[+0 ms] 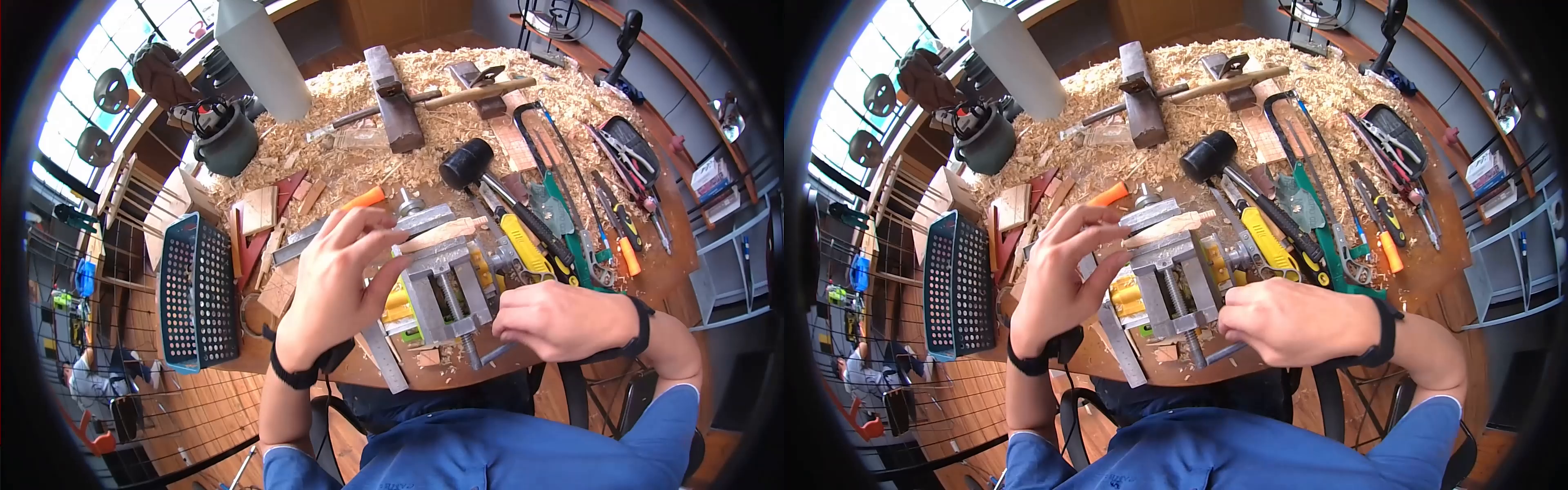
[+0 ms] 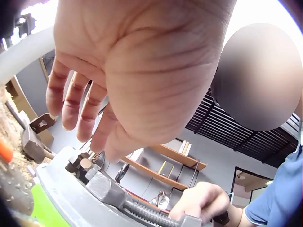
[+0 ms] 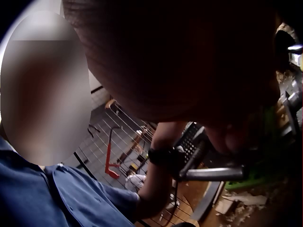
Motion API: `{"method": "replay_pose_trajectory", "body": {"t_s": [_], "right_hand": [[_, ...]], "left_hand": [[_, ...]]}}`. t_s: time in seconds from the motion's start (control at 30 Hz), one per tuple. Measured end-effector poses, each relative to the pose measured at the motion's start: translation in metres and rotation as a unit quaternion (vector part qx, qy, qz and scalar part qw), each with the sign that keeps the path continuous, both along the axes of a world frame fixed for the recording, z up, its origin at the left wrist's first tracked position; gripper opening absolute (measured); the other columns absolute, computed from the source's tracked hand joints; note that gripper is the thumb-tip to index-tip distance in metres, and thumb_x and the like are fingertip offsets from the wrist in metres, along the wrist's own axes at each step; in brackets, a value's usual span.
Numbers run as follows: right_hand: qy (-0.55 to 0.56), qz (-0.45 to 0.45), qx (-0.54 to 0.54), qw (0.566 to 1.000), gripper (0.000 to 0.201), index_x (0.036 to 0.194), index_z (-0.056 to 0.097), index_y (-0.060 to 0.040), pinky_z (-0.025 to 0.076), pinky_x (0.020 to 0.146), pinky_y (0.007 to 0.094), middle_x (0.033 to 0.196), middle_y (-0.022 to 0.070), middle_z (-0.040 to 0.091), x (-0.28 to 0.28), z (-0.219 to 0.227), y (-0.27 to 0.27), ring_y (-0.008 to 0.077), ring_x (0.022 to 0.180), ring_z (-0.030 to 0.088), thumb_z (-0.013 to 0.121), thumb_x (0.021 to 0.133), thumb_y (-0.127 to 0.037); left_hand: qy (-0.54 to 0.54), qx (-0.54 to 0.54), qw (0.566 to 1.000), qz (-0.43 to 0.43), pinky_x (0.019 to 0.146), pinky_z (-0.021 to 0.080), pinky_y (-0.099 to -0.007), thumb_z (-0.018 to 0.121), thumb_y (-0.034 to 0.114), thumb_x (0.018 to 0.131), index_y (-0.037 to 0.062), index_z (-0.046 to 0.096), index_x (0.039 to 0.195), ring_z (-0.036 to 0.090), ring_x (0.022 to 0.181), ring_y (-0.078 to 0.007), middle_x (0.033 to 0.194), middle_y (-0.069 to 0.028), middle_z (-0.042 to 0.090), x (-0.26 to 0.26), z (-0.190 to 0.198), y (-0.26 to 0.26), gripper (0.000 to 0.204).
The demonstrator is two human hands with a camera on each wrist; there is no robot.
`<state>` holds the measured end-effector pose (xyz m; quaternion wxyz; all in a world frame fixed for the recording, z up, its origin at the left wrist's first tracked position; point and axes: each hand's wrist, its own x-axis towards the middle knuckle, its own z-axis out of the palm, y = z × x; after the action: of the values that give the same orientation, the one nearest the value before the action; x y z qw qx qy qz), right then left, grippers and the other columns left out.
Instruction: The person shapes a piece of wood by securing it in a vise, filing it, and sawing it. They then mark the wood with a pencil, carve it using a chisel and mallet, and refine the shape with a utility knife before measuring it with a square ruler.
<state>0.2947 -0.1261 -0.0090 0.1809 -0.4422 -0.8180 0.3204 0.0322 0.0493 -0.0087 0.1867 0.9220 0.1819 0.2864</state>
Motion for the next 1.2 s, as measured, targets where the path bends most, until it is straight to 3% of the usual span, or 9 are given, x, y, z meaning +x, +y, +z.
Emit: {"method": "replay_pose_trajectory", "body": {"t_s": [0.3, 0.4, 0.57, 0.67, 0.8, 0.9, 1.0, 1.1, 1.2], "right_hand": [[-0.092, 0.034, -0.219, 0.971, 0.056, 0.081, 0.072, 0.0023, 0.052, 0.066, 0.0526, 0.065, 0.0228, 0.065, -0.026, 0.013, 0.017, 0.0451, 0.066, 0.065, 0.054, 0.109, -0.042], [-0.071, 0.012, -0.285, 0.956, 0.059, 0.081, 0.073, 0.0009, 0.053, 0.069, 0.049, 0.067, 0.0178, 0.068, -0.03, 0.004, 0.014, 0.0394, 0.067, 0.068, 0.053, 0.111, -0.045], [0.197, -0.011, -0.459, 0.866, 0.065, 0.084, 0.074, -0.0032, 0.051, 0.071, 0.0369, 0.078, 0.0025, 0.074, -0.03, -0.026, -0.002, 0.0154, 0.073, 0.063, 0.047, 0.113, -0.056], [0.186, -0.044, -0.556, 0.809, 0.063, 0.092, 0.076, -0.0033, 0.05, 0.068, 0.033, 0.08, 0.0019, 0.074, -0.028, -0.024, -0.002, 0.0116, 0.07, 0.06, 0.048, 0.113, -0.055], [0.14, -0.046, -0.546, 0.825, 0.066, 0.087, 0.077, -0.002, 0.048, 0.063, 0.0313, 0.076, 0.002, 0.073, -0.018, -0.031, 0.002, 0.0093, 0.066, 0.057, 0.053, 0.11, -0.059], [0.042, -0.094, -0.417, 0.903, 0.061, 0.078, 0.076, -0.0007, 0.051, 0.061, 0.0371, 0.069, 0.0083, 0.073, -0.028, 0.0, 0.003, 0.0171, 0.06, 0.064, 0.068, 0.101, -0.056], [-0.139, -0.147, -0.066, 0.977, 0.038, 0.072, 0.075, -0.001, 0.057, 0.067, 0.0527, 0.067, 0.0207, 0.07, -0.054, 0.027, -0.007, 0.0426, 0.067, 0.072, 0.079, 0.084, -0.037], [-0.138, -0.064, 0.141, 0.978, 0.019, 0.075, 0.069, -0.0024, 0.058, 0.058, 0.0445, 0.069, 0.0156, 0.068, -0.082, 0.02, -0.017, 0.032, 0.063, 0.073, 0.072, 0.084, -0.019], [-0.139, 0.033, 0.169, 0.975, 0.011, 0.078, 0.066, -0.0031, 0.055, 0.05, 0.038, 0.07, 0.0106, 0.065, -0.087, 0.007, -0.018, 0.026, 0.06, 0.072, 0.068, 0.081, -0.013]], "left_hand": [[0.115, -0.057, 0.976, -0.174, 0.106, 0.051, -0.047, 0.075, 0.018, 0.095, 0.0013, 0.073, 0.125, 0.064, 0.121, -0.0393, 0.125, -0.0183, 0.069, 0.055, 0.001, 0.043, 0.034], [0.156, -0.051, 0.966, -0.201, 0.106, 0.051, -0.0471, 0.075, 0.019, 0.095, 0.0012, 0.072, 0.125, 0.064, 0.121, -0.0401, 0.124, -0.0197, 0.069, 0.069, 0.003, 0.053, 0.035], [0.235, -0.044, 0.946, -0.217, 0.104, 0.052, -0.0473, 0.076, 0.022, 0.095, 0.002, 0.072, 0.123, 0.065, 0.12, -0.0404, 0.121, -0.0209, 0.069, 0.081, 0.016, 0.057, 0.034], [0.27, -0.086, 0.935, -0.215, 0.101, 0.052, -0.0473, 0.077, 0.023, 0.095, 0.0027, 0.072, 0.121, 0.066, 0.117, -0.0399, 0.118, -0.0204, 0.07, 0.084, 0.019, 0.059, 0.033], [0.285, -0.138, 0.925, -0.21, 0.095, 0.054, -0.0464, 0.076, 0.025, 0.096, 0.0029, 0.072, 0.123, 0.071, 0.109, -0.0381, 0.113, -0.0215, 0.074, 0.087, 0.013, 0.063, 0.035], [0.304, -0.175, 0.913, -0.208, 0.092, 0.055, -0.0454, 0.077, 0.026, 0.096, 0.0026, 0.072, 0.123, 0.072, 0.106, -0.0374, 0.111, -0.0212, 0.075, 0.088, 0.019, 0.062, 0.036], [0.291, -0.179, 0.915, -0.213, 0.091, 0.054, -0.0444, 0.078, 0.024, 0.096, 0.0016, 0.071, 0.121, 0.071, 0.104, -0.0368, 0.112, -0.019, 0.074, 0.086, 0.013, 0.063, 0.034], [0.29, -0.175, 0.917, -0.212, 0.091, 0.054, -0.0431, 0.079, 0.026, 0.096, 0.0021, 0.071, 0.122, 0.072, 0.104, -0.0349, 0.113, -0.0178, 0.074, 0.087, 0.017, 0.062, 0.036], [0.302, -0.18, 0.914, -0.202, 0.091, 0.054, -0.0424, 0.079, 0.027, 0.096, 0.0032, 0.071, 0.123, 0.072, 0.104, -0.032, 0.111, -0.0168, 0.075, 0.088, 0.014, 0.065, 0.037]]}}
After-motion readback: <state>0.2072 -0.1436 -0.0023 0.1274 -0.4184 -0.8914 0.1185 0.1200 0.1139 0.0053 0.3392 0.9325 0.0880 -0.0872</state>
